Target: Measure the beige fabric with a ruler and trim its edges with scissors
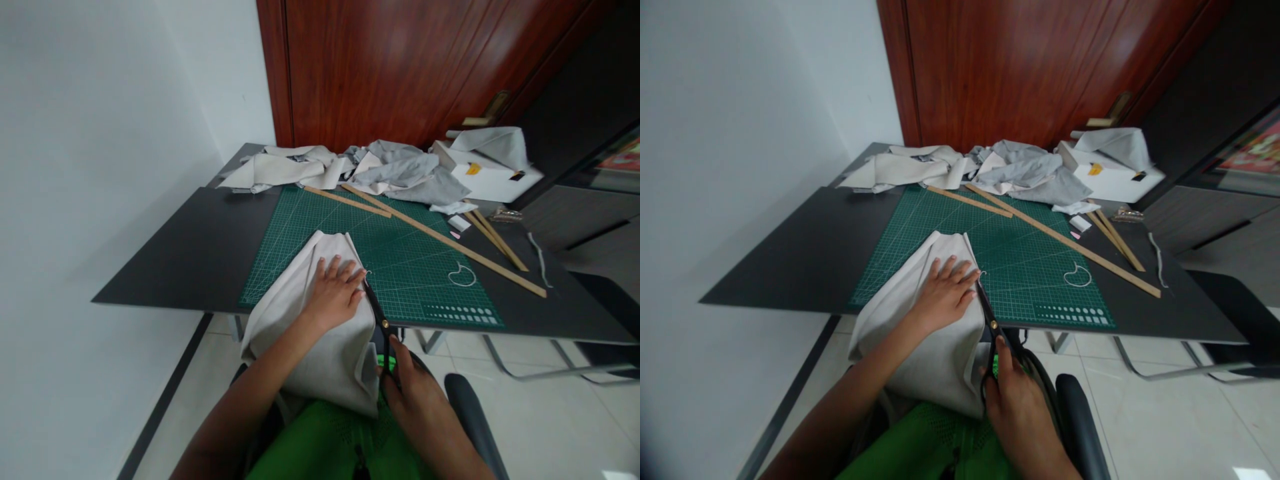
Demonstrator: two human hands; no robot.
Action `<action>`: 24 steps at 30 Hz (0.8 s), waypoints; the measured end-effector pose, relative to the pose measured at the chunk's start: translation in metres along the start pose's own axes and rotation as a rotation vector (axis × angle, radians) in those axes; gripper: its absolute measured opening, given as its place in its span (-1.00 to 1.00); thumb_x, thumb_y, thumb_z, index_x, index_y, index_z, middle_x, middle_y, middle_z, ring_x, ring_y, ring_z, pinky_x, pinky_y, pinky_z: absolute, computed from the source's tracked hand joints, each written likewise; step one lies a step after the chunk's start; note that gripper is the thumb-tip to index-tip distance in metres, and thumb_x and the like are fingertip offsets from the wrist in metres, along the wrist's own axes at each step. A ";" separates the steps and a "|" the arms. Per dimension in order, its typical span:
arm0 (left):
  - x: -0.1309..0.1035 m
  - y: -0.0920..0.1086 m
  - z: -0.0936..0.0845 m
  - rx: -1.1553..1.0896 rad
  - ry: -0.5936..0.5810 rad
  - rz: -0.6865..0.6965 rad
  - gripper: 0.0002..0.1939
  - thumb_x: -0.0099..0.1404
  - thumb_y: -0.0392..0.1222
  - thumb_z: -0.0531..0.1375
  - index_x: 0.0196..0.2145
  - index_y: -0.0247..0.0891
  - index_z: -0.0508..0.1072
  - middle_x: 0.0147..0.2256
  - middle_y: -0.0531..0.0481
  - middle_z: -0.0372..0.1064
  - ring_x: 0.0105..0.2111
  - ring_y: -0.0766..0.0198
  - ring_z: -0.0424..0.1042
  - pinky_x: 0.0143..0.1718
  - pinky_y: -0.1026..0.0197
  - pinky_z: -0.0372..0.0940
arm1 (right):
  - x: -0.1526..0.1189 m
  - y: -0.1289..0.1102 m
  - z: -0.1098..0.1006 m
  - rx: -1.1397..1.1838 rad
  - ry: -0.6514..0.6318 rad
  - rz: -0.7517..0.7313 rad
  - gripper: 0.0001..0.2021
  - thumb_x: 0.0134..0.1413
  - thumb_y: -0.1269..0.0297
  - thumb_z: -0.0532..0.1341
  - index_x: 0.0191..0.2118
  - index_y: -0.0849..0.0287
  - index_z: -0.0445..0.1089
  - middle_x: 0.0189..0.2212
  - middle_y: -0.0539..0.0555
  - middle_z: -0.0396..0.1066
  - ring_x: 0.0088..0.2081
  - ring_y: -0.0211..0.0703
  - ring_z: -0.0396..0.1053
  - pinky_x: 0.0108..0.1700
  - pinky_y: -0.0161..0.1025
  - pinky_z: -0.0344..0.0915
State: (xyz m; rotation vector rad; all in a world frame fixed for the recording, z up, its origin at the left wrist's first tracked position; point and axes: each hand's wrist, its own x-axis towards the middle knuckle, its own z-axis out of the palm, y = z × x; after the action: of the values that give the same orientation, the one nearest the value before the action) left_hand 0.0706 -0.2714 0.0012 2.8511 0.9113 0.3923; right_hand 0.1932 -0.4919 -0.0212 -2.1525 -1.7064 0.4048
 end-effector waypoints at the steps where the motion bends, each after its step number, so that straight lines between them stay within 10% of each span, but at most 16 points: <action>1: 0.000 0.001 0.000 0.006 0.000 -0.002 -0.49 0.57 0.05 0.02 0.38 -0.06 0.33 0.41 -0.06 0.22 0.46 -0.29 0.02 0.43 -0.52 -0.13 | 0.000 0.000 -0.001 0.007 0.002 0.000 -0.49 0.36 0.33 -0.05 0.35 0.39 0.07 -0.20 0.37 0.66 -0.26 0.26 0.66 -0.28 0.06 0.53; 24: -0.001 0.003 0.000 0.059 0.016 -0.013 -0.49 0.57 0.05 0.03 0.39 0.00 0.32 0.41 0.00 0.22 0.46 -0.21 0.04 0.46 -0.47 -0.12 | 0.000 0.003 0.001 -0.012 0.034 -0.011 -0.50 0.37 0.32 -0.05 0.33 0.42 0.11 -0.21 0.40 0.67 -0.30 0.26 0.67 -0.30 0.07 0.56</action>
State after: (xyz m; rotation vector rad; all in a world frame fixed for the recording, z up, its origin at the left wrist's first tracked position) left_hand 0.0717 -0.2739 0.0016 2.8972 0.9597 0.3938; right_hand 0.1956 -0.4924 -0.0237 -2.1451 -1.7056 0.3545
